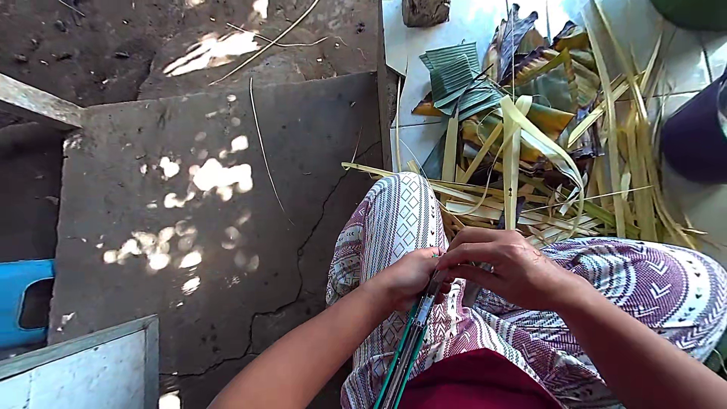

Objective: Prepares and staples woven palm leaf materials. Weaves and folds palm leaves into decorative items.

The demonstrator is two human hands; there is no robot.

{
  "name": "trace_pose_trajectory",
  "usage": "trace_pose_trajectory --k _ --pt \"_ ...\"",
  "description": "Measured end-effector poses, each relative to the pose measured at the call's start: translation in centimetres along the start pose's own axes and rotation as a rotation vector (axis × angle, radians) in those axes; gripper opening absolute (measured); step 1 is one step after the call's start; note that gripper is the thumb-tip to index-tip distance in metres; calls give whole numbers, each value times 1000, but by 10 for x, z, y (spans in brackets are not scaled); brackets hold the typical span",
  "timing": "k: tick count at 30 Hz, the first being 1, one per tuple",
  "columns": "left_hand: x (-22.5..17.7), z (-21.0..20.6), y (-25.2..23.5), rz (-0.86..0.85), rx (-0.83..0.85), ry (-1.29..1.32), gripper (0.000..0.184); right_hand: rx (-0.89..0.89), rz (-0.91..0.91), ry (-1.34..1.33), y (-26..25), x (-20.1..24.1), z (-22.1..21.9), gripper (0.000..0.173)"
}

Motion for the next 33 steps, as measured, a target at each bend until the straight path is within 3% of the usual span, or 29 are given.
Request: trace_pose_trajectory --k 13,17,20,24,27,29,30,33 --pt "-7 -3 -6 -27 8 5 21 -17 1 55 8 2 -4 23" --pt "-20 -6 -8 -40 -15 215 33 -124 -84 92 19 -6 13 29" --pt "-36 -8 -21 -131 24 490 31 -217 -122 129 34 -12 26 29" --pt "-50 -24 -36 -210 82 760 29 -235 -82 40 56 -3 27 48" --pt "-50 -41 -50 -196 96 748 29 -327 -37 55 69 10 25 38" --pt "-47 -48 -57 -198 36 687 27 -452 -116 78 79 7 29 31" --pt "-45 -51 -59 -199 5 653 27 -525 -198 84 84 1 32 36" --pt "-38 -63 -58 -193 -61 576 26 -604 -548 -6 99 -24 32 42"
Point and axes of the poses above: each hand's wrist, its own y-axis away from the middle knuckle, its own z-axis out of the back of the hand, x = y × z, the point moved 8 cm from there along -y, towards the middle knuckle, and after that the axes turned 15 degrees about z, right-handed, at the moved point
